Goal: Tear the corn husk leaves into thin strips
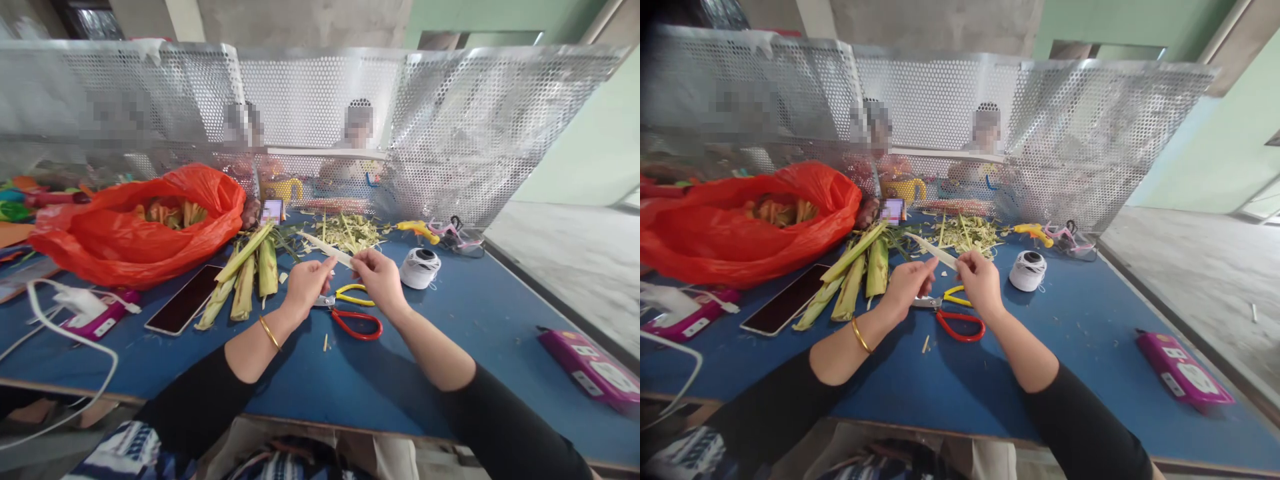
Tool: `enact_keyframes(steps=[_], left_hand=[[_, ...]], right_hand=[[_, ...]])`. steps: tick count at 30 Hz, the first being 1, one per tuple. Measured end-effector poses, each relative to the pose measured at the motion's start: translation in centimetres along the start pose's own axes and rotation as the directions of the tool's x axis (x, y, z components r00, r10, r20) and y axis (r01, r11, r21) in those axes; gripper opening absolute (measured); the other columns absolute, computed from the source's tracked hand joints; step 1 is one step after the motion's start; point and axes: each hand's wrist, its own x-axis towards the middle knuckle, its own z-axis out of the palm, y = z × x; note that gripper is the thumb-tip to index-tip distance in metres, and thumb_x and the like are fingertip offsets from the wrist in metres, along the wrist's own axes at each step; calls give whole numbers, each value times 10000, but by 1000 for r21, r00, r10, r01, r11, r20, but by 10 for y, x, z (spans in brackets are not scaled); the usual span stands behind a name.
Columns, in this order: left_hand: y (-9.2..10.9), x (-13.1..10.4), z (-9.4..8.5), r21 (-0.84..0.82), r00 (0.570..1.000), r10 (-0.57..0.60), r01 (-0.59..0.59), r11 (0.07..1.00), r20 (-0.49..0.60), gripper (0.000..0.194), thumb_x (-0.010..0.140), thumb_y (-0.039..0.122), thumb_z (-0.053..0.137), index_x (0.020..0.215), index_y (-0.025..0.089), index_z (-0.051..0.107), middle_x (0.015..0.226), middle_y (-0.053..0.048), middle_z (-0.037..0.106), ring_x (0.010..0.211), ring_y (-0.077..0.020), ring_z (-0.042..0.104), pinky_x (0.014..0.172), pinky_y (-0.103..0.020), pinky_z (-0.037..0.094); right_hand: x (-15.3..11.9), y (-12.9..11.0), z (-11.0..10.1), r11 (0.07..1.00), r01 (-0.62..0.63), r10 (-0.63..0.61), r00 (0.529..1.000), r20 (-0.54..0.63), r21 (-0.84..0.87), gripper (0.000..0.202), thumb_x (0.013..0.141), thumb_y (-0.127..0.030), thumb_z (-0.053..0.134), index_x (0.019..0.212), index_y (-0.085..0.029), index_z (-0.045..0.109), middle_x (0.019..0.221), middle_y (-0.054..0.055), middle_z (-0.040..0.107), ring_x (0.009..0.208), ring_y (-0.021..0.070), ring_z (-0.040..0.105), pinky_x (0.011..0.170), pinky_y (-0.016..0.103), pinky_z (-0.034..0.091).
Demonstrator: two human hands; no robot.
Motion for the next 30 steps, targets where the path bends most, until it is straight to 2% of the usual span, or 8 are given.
enact_keyframes(steps=[2,4,6,12,16,20,24,30], left_hand=[[1,-3,-3,220,968,252,-246,944,1,313,750,444,643,557,202,600,553,-28,612,577,-174,570,599,-285,419],[1,-3,-6,340,865,499,-483,807,45,113,709,328,704,742,220,697,810,-61,714,846,-232,628,777,-319,437],[2,0,-8,361,832,541,-545,756,124,137,696,254,711,831,244,724,909,-61,731,942,-251,623,838,-330,423],[2,13,-14,263,963,248,-266,927,100,136,745,273,645,625,220,678,552,-3,655,550,-157,590,566,-249,412],[1,26,-22,-5,999,29,-29,1000,-34,156,704,302,683,615,179,651,612,-19,679,465,-112,557,443,-216,378],[2,33,-25,-202,977,-197,178,963,-81,90,656,220,696,614,157,646,626,-34,685,460,-92,553,406,-192,351],[2,35,-26,-275,970,-225,192,942,-92,55,631,189,691,619,158,647,630,-33,688,466,-90,562,390,-176,351],[0,38,-29,-302,977,-167,120,946,-132,147,580,227,756,618,144,641,600,-26,669,453,-77,547,387,-165,340]], right_hand=[[1,0,-8,934,218,-213,976,50,-283,119,800,-251,518,713,-206,585,662,12,634,657,163,602,614,263,434],[2,-3,-12,826,374,-320,927,197,-421,131,826,-214,505,752,-206,612,790,43,672,737,172,606,657,263,422],[1,-5,-14,787,445,-343,891,297,-427,138,845,-197,500,779,-208,621,831,45,680,760,167,611,671,252,419],[5,-7,-20,833,302,-191,943,272,-464,187,846,-151,477,984,-201,593,829,28,689,725,153,637,703,258,448],[-1,-8,-19,634,476,19,779,627,-610,439,693,-126,608,1130,-162,577,1055,116,673,921,235,634,748,299,453],[-10,-10,-11,452,588,126,703,700,-671,605,701,-105,546,1303,-114,494,1095,187,628,1001,301,610,759,345,451],[-10,-10,-11,493,619,146,634,759,-612,667,688,-167,572,1348,-157,477,1089,162,605,970,296,614,736,332,455],[-15,-12,-5,417,661,96,650,754,-624,529,681,-148,556,1210,-158,583,1032,169,624,886,295,636,673,325,441]])
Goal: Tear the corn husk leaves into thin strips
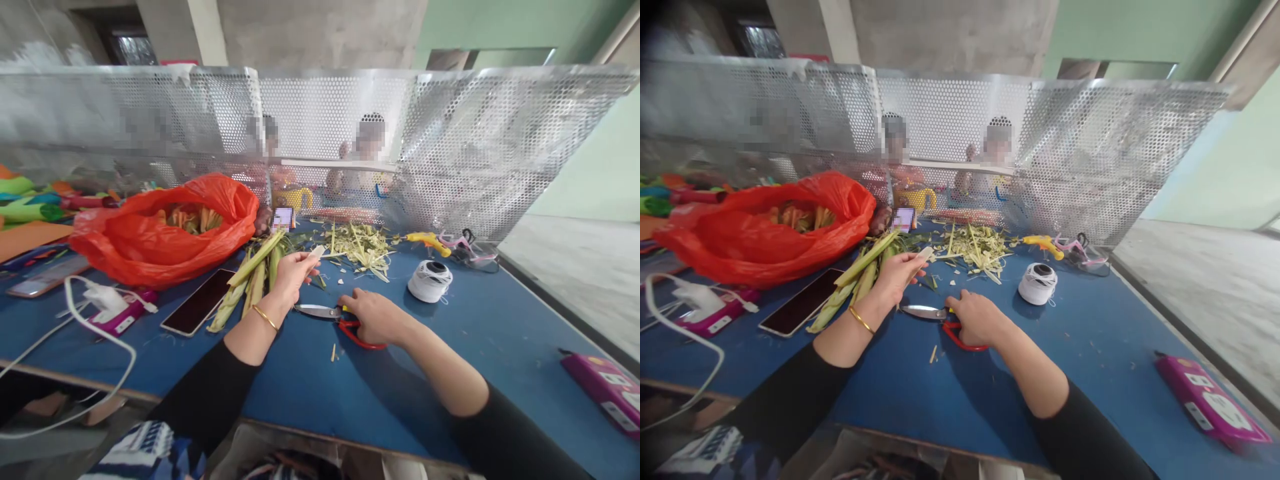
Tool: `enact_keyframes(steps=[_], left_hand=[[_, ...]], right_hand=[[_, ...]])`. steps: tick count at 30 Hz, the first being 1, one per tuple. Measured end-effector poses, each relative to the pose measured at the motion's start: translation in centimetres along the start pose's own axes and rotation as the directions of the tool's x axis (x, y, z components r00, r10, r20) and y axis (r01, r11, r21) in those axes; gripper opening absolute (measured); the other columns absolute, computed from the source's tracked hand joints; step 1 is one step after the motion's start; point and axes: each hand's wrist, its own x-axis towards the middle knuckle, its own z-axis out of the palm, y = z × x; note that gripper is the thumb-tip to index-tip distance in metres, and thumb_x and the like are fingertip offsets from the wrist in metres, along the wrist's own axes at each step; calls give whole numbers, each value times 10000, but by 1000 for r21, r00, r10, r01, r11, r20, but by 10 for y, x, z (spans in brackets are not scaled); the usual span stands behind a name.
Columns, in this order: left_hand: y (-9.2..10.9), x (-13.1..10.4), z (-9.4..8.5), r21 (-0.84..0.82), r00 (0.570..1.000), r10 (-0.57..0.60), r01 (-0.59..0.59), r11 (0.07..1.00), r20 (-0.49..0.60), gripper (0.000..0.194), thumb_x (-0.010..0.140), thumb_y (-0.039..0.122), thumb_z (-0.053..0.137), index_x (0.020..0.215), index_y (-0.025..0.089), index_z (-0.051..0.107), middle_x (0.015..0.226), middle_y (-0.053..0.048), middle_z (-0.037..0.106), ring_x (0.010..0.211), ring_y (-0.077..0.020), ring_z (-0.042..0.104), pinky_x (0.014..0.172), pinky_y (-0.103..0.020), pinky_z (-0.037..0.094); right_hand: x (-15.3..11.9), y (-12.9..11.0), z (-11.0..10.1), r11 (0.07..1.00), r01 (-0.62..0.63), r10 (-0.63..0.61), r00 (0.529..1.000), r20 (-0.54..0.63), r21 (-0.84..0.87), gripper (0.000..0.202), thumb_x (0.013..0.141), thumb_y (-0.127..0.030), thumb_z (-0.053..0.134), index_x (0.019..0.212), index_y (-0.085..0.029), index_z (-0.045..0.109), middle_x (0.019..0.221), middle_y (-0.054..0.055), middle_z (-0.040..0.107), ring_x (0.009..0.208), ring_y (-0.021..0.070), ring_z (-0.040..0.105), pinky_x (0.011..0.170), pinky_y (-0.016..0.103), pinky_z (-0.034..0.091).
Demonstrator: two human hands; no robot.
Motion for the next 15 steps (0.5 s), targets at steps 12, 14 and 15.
enact_keyframes(steps=[12,14,15], left_hand=[[5,11,-8,6,989,89,-89,996,-116,146,644,261,736,630,131,670,630,-42,686,461,-78,549,400,-178,317],[3,11,-8,-13,993,66,-68,998,-96,128,656,252,726,641,132,682,656,-52,701,468,-84,558,403,-182,328],[3,11,-8,-22,994,56,-58,998,-89,115,661,244,720,651,133,689,666,-56,707,470,-86,560,401,-183,330]], right_hand=[[-2,45,-6,807,-124,237,964,-123,577,476,767,-356,577,1216,-198,591,933,61,695,781,196,626,707,305,466],[2,47,-3,687,-76,261,954,-148,723,572,733,-420,627,1242,-172,546,835,37,655,720,172,588,675,296,466],[4,46,-1,630,-41,256,954,-158,775,611,706,-434,655,1243,-170,531,804,22,629,705,163,569,664,292,462]])
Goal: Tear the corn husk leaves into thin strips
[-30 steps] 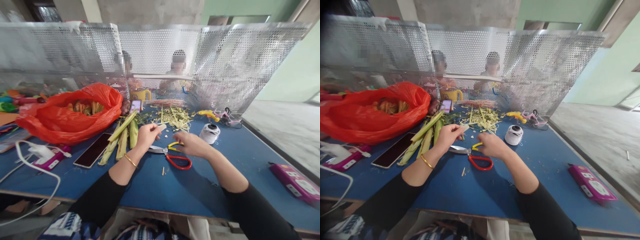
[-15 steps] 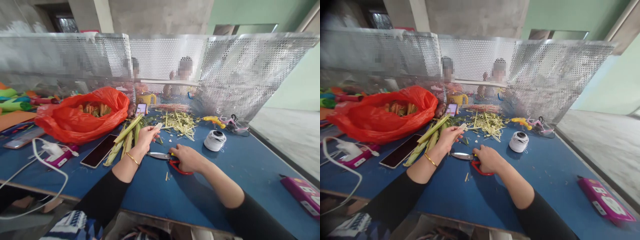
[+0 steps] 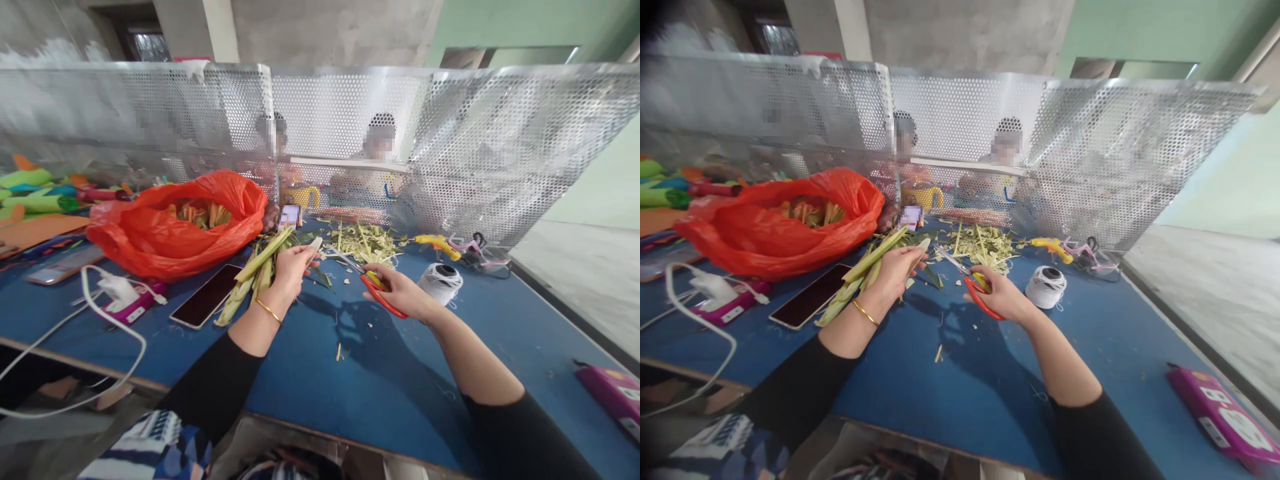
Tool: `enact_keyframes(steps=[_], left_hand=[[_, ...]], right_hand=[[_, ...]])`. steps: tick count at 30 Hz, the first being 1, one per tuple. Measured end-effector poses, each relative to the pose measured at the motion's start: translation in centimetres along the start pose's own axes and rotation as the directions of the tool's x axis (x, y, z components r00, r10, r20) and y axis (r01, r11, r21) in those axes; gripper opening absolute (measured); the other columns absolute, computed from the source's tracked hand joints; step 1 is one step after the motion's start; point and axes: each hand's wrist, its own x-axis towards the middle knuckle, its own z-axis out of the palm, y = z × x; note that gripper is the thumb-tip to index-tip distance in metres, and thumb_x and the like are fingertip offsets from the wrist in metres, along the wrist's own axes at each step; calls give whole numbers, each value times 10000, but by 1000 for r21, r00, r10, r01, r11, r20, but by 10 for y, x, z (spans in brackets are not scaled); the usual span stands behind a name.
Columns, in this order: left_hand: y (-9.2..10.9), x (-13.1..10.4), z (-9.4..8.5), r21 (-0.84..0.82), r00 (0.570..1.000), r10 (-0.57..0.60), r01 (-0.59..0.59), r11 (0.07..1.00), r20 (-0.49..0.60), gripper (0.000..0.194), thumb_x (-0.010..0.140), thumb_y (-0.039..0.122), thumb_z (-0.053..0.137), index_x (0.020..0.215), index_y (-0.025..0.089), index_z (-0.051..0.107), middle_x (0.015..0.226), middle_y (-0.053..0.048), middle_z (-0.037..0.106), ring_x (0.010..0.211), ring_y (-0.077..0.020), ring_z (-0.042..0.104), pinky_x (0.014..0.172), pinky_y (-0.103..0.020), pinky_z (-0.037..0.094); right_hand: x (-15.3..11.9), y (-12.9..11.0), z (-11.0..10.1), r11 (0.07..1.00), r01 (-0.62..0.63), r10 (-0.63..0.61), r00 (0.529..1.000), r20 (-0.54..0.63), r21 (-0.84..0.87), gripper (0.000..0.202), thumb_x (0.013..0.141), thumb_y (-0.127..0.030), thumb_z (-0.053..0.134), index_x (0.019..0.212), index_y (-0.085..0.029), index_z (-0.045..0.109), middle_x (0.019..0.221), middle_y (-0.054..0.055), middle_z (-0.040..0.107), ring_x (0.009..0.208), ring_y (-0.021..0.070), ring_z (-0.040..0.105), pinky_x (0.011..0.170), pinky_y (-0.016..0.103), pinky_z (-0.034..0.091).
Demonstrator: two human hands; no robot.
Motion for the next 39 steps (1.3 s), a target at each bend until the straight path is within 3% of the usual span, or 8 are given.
enact_keyframes(steps=[4,9,22,33,36,39], left_hand=[[-2,0,1,-11,1000,2,-2,1000,12,87,670,216,705,673,130,702,676,-61,713,473,-84,555,395,-177,316],[-1,-5,4,27,999,29,-29,999,17,65,672,202,698,642,144,694,638,-31,695,442,-68,507,392,-184,284],[-9,-10,8,91,991,122,-126,988,48,85,677,214,685,637,139,683,567,-4,646,421,-68,426,445,-210,305],[-10,-9,8,66,996,39,-44,997,78,169,619,289,742,630,131,682,595,-34,660,430,-58,415,423,-199,283],[-8,-8,7,65,996,-1,-5,998,89,194,600,304,753,639,130,677,607,-43,666,435,-56,418,401,-187,256],[-6,-9,6,61,991,-26,18,998,128,173,604,289,747,655,137,682,634,-38,670,444,-54,432,390,-182,233]], right_hand=[[2,-2,9,986,21,-20,1000,-9,164,643,618,-454,724,1168,-179,538,723,-34,521,653,131,490,634,280,415],[2,-8,16,995,10,-3,997,-75,101,530,615,-538,697,998,-181,611,606,-73,411,572,110,379,554,264,309],[3,-7,19,986,-1,14,997,-76,168,624,636,-587,653,1070,-140,656,592,-53,429,548,106,345,515,259,278],[2,-8,24,976,-24,38,997,-63,216,620,666,-649,610,997,-135,713,512,-65,365,473,78,294,463,240,218],[1,-11,22,996,-36,51,982,-180,83,561,720,-635,571,989,-164,717,516,-41,450,473,100,379,470,243,264],[-3,-15,21,936,-93,1,965,-261,-339,373,803,-492,545,963,-205,721,641,32,631,587,165,541,530,263,330]])
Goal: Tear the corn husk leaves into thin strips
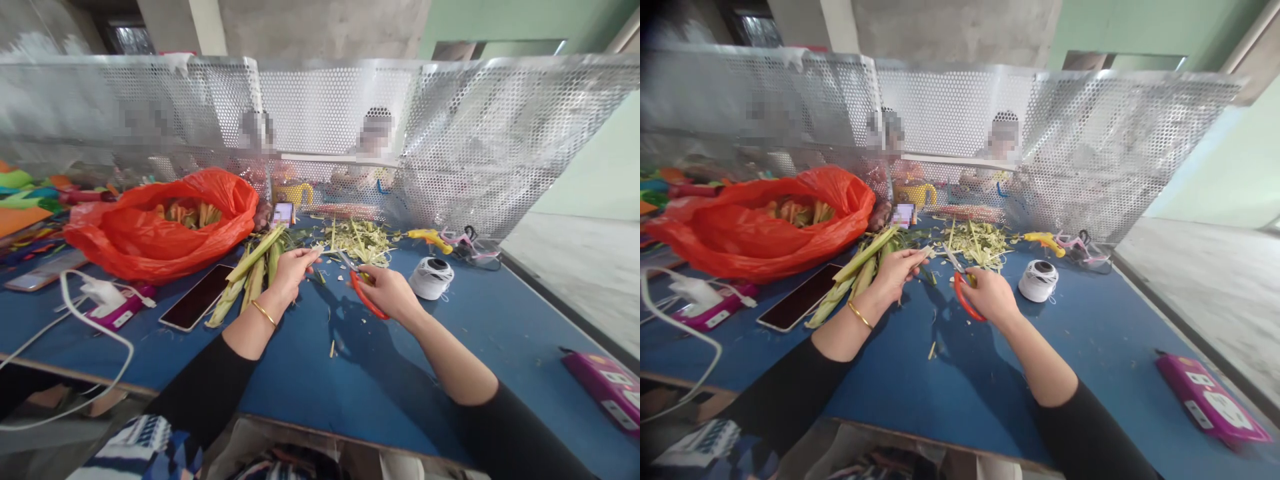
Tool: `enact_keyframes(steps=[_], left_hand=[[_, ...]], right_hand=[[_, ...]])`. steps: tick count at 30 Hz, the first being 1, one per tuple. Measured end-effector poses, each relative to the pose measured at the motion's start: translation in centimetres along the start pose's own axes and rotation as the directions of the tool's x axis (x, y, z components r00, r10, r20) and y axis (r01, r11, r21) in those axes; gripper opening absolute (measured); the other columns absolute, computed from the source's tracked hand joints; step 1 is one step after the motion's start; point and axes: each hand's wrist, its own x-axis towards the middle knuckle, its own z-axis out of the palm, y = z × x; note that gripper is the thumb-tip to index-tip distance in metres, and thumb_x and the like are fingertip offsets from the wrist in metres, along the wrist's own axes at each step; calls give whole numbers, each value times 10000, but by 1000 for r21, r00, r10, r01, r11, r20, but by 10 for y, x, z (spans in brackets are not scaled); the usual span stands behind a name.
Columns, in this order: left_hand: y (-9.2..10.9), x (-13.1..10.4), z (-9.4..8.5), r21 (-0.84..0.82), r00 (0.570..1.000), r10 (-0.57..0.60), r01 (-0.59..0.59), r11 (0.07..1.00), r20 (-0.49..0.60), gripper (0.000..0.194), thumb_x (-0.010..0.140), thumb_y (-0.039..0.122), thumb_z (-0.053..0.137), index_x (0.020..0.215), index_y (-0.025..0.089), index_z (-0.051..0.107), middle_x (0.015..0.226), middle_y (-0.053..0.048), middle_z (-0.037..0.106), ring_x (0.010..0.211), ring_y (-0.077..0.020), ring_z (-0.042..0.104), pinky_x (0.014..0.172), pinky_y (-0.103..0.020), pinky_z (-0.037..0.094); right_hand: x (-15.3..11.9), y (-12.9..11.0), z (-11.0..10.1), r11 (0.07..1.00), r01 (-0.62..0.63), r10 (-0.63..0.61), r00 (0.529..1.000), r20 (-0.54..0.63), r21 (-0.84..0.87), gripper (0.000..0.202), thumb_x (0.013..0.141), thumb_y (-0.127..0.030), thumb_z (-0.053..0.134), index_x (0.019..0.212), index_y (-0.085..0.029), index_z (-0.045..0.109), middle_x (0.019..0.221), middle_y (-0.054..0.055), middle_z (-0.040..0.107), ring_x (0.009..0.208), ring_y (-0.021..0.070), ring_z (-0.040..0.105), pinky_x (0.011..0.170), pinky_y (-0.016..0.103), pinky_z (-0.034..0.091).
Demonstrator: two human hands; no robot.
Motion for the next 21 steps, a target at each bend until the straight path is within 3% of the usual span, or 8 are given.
enact_keyframes(steps=[3,6,9,11,13,16,19,21], left_hand=[[2,-2,-1,1,998,25,-25,1000,51,134,610,258,746,668,147,698,624,-22,652,466,-62,456,395,-189,237],[4,-6,1,46,992,51,-57,997,113,106,627,228,741,697,152,715,609,-11,640,472,-66,458,407,-199,258],[7,-12,3,109,983,59,-79,991,177,103,624,180,743,711,149,696,581,2,635,456,-68,465,442,-204,324],[7,-16,4,155,967,73,-113,981,243,162,599,159,757,742,153,680,549,19,622,453,-77,482,476,-210,371],[6,-19,5,216,942,87,-163,963,324,236,584,167,767,801,163,677,542,30,623,460,-89,498,488,-213,382],[2,-21,6,318,902,102,-251,914,419,265,596,206,762,845,177,677,554,29,641,479,-104,511,490,-217,364],[-1,-21,6,389,876,100,-309,868,472,246,618,229,756,849,183,686,574,12,659,522,-129,543,524,-235,381],[0,-21,6,407,886,159,-351,843,435,241,624,218,753,856,192,694,654,-10,690,606,-156,592,587,-253,422]], right_hand=[[-8,-7,-1,917,143,-95,985,144,-372,270,813,-353,539,941,-200,721,799,110,713,721,238,635,566,289,360],[-14,-12,-2,880,244,-125,947,297,-409,226,776,-336,588,884,-204,737,815,128,726,749,264,654,563,298,374],[-13,-11,-9,950,175,-112,965,239,-260,207,787,-369,598,733,-226,737,723,89,714,696,229,636,573,294,390],[-9,-8,-15,996,83,-82,996,45,-20,236,809,-407,577,764,-234,731,733,55,711,654,185,610,584,284,407],[-4,-4,-17,972,52,-34,996,-85,229,240,777,-426,612,842,-222,720,780,36,709,625,154,584,585,272,420],[-1,-1,-12,918,51,-48,999,-19,392,218,718,-393,659,789,-191,700,669,6,657,575,130,546,557,256,407],[-1,-1,-5,928,47,-80,994,75,369,133,716,-302,638,660,-185,665,513,-32,559,504,102,481,516,240,356],[-1,-1,-3,924,9,-51,994,99,383,123,713,-262,621,620,-184,639,465,-44,528,470,94,462,499,237,347]])
